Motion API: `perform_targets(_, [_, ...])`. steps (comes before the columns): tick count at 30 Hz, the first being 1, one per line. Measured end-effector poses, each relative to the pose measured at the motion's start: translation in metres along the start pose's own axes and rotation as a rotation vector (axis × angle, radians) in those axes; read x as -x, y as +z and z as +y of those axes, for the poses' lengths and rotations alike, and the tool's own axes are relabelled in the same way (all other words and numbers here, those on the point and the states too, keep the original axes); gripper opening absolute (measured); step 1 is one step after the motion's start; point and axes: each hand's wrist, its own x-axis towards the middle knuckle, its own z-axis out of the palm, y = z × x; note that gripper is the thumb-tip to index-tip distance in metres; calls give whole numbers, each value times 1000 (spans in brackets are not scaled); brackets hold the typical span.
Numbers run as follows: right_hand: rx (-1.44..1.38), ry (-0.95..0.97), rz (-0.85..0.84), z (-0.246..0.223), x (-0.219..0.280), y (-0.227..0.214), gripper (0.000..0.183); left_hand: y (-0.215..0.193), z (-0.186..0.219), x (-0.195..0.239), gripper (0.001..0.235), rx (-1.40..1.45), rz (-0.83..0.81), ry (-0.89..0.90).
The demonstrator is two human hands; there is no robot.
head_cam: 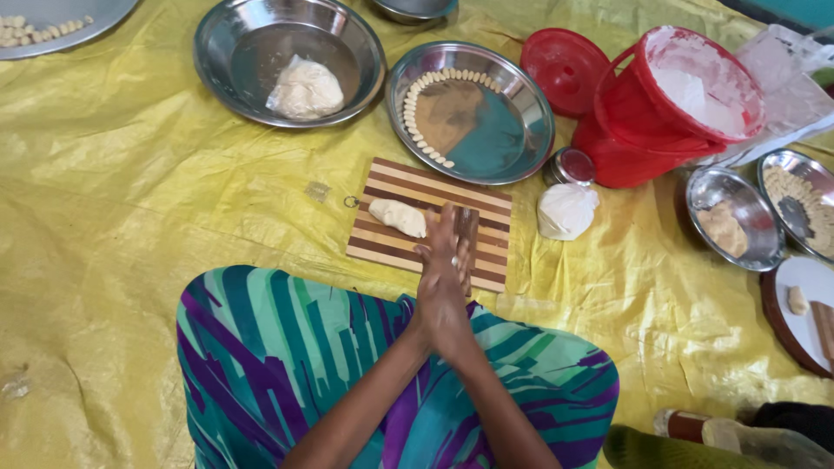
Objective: The person sits on a yellow tarp and repeatedly pinches off small pieces of dough, rolls them into balls between the palms, and places them on a metal tray. The person also uses a wooden rolling pin to flatten a larger piece of dough on a striped wooden board.
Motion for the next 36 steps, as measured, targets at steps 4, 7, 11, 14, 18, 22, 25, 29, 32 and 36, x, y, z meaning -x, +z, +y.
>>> perform_targets(4, [-207,51,-61,-17,-3,-2,84,15,25,11,84,-274,208,96])
perform_targets(7, [-66,-82,-153,-27,2,-1,89,22,40,12,87,-197,142,198])
perform_targets(11, [58,-43,-47,-35,-4,-5,88,28,36,12,93,-413,278,92])
perform_targets(14, [-191,77,-183,-43,4,-9,92,23,32,17,92,-211,231,132])
perform_targets(18, [-174,45,-186,-47,11,-11,90,16,28,18,102,-998,193,223])
perform_targets(22, [-155,52,-74,-38,14,-15,89,20,14,14,93,-320,272,99])
perform_targets(25, [-290,119,-170,-32,18,-16,89,21,17,11,94,-279,272,95])
perform_targets(29, [-354,254,-130,-26,19,-15,89,28,18,9,94,-402,287,102])
perform_targets(32, [-340,237,-171,-31,21,-14,90,28,26,12,94,-355,333,11])
perform_targets(36, [-343,117,-178,-41,14,-14,89,29,34,10,97,-455,324,97])
